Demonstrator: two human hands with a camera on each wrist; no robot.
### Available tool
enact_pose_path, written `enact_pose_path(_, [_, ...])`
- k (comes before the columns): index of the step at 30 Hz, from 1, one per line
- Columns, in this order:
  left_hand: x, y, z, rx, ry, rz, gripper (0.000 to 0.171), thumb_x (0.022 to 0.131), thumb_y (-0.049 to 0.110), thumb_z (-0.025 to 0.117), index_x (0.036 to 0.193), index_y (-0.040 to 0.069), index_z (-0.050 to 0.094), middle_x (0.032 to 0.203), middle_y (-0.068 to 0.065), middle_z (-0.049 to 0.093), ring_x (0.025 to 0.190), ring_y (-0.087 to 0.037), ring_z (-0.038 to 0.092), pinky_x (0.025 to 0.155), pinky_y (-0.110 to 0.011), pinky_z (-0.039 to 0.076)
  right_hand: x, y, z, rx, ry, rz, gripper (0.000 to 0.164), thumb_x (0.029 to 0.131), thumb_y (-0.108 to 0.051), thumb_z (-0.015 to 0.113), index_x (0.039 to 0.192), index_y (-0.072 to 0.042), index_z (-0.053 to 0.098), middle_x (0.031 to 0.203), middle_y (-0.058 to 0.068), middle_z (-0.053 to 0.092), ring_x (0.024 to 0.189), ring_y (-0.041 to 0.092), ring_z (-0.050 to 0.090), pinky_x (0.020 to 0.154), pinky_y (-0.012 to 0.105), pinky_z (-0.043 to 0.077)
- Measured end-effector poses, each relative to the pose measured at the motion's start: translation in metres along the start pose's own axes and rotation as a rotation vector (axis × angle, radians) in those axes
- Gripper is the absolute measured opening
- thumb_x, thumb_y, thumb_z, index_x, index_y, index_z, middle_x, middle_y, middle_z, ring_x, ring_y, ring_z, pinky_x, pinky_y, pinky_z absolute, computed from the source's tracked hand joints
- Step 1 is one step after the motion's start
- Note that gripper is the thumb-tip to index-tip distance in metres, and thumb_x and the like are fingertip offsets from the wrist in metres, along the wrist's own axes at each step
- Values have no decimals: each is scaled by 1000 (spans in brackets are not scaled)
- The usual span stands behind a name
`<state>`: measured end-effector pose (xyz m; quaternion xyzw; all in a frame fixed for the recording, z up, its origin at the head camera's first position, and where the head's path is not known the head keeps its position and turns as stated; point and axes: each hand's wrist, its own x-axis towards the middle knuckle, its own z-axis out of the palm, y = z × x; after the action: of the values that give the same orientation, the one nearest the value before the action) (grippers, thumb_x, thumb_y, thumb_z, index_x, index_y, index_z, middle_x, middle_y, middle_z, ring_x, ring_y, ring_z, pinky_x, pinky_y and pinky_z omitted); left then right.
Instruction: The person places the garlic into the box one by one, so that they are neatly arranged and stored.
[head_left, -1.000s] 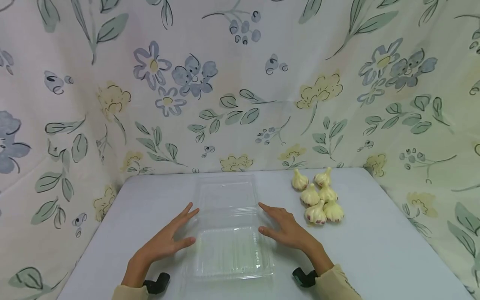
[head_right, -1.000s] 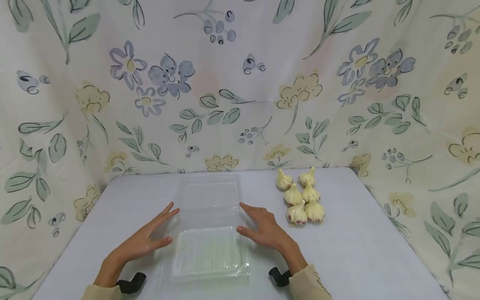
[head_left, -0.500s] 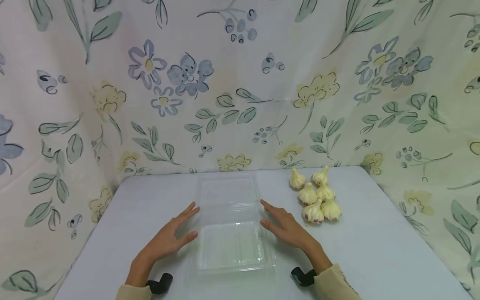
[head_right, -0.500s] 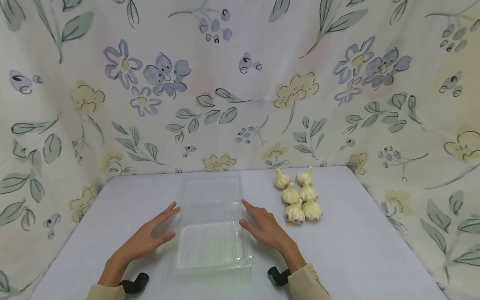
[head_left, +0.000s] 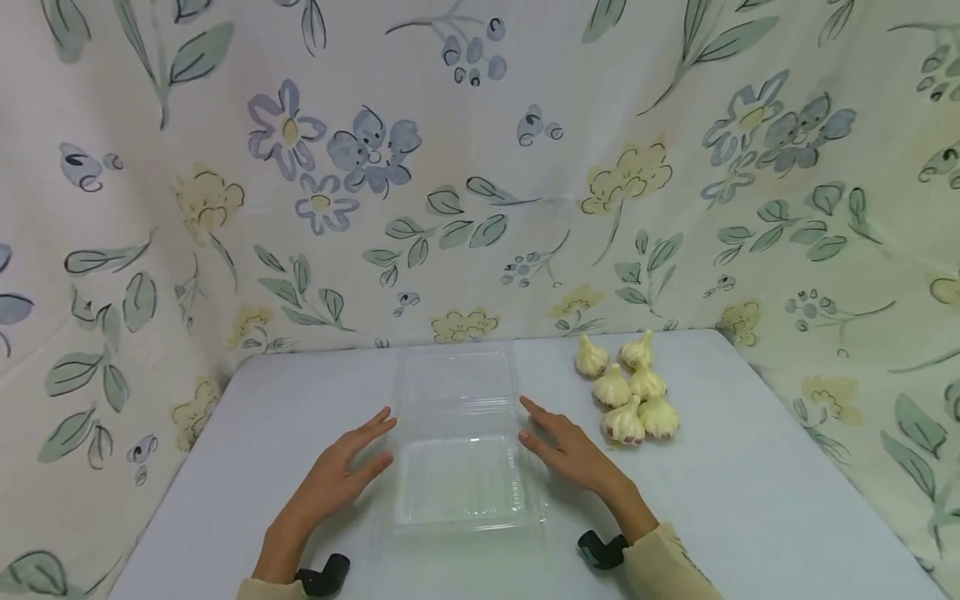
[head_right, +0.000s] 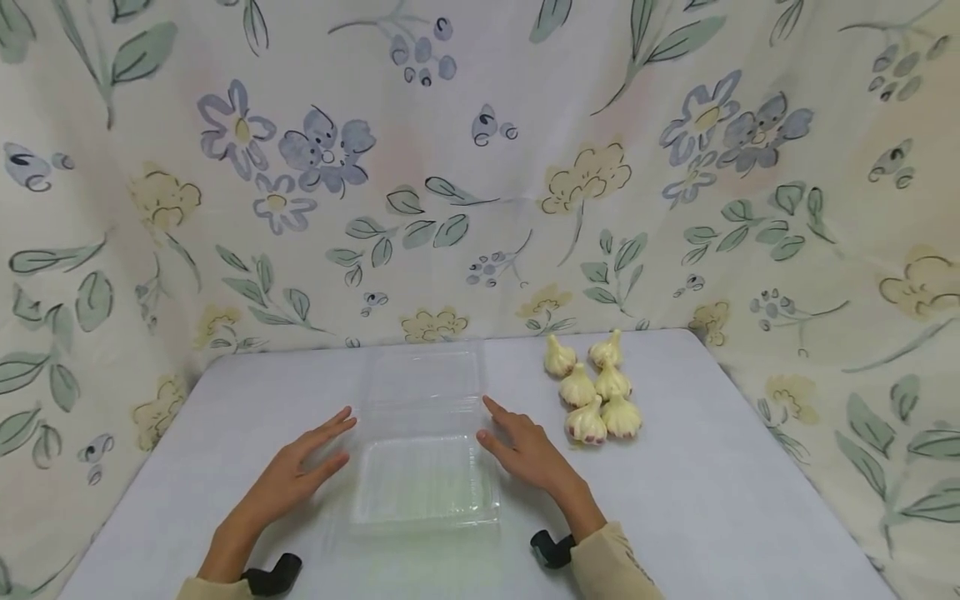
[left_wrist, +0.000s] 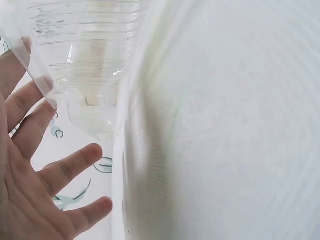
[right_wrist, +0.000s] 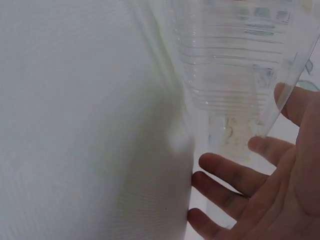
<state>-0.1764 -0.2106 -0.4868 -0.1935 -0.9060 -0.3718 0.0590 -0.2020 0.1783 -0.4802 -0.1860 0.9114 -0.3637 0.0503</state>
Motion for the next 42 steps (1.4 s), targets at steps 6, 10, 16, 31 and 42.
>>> enact_pose_path(6, [0,0,0,46,64,51,46,97,35,71,140,21,64,155,3,52,137,-35,53,106,-66,43,1,-2,2,10,7,-2,63,107,-45,49,162,-22,30,157,13,48,146,38,44,120,63,30])
enact_pose_path(10, [-2,2,-3,23,8,37,50,95,35,73,142,23,62,158,4,47,142,-37,49,109,-75,33,1,-3,2,5,22,-2,62,107,-44,48,162,-22,30,156,14,49,145,38,45,119,63,32])
enact_pose_path(16, [-6,1,-8,1,-85,67,71,87,35,79,151,27,51,165,5,37,149,-37,40,108,-81,27,2,-3,2,-3,34,-10,63,107,-43,48,162,-20,30,154,17,51,145,39,45,119,63,33])
enact_pose_path(31, [-6,-1,-11,1,-80,38,75,84,42,83,150,24,53,164,9,38,148,-35,41,110,-69,39,1,-1,4,41,70,-1,62,106,-43,51,161,-23,32,150,16,56,142,38,49,118,64,34])
enact_pose_path(42, [-6,0,-10,-1,-73,49,75,83,41,84,149,22,55,162,10,40,147,-35,43,110,-68,41,-3,-1,9,105,130,57,62,105,-45,54,160,-23,36,143,17,62,140,39,52,112,62,42])
